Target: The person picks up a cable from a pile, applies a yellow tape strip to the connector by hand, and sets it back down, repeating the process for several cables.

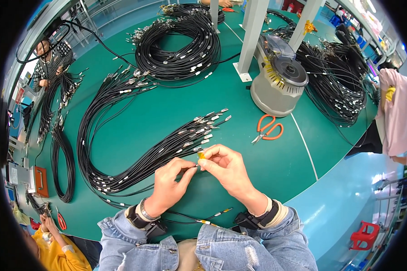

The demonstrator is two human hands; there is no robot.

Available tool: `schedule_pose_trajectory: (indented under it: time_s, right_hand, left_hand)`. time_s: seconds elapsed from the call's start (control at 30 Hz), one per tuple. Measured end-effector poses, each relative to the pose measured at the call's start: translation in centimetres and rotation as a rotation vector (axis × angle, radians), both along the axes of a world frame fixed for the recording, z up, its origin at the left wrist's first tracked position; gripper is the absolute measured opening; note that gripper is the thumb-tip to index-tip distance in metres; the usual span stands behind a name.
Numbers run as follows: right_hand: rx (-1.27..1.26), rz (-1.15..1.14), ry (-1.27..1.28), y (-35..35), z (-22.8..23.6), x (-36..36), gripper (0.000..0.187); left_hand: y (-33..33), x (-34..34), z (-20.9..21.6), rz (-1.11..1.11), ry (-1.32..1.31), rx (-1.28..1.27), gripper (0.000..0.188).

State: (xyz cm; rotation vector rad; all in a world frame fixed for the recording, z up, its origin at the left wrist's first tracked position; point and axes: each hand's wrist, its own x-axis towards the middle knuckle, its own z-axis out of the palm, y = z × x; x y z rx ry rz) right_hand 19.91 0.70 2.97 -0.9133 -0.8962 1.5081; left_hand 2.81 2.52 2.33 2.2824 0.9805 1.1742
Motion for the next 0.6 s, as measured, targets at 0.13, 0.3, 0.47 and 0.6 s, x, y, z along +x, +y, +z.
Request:
schedule_pose_trajectory:
  time_s: [0.13, 0.3, 0.47, 0.6]
  right_hand:
    - [0.139, -0.135, -0.106, -0.3, -0.2, -0.3, 0.009]
    - [0.113, -0.012, -0.163, -1.3, -0.6, -1.1, 0.004]
    - [0.026, 0.013, -0.203, -1.5, -1.2, -1.6, 0.001]
    - [0.005, 0.002, -0.239, -1.5, -1.0, -1.6, 0.002]
  left_hand:
    - [-0.8, -0.1, 0.3, 0.082, -0.166, -0.418, 0.006]
    - [-1.0, -0.3, 0.8, 0.083, -0.245, -0.625, 0.006]
    - [-1.2, -0.3, 0.7, 0.069, -0.288, -0.650, 0.007]
    - [-1.3, -0.4, 0.7, 0.059, -0.288, -0.655, 0.008]
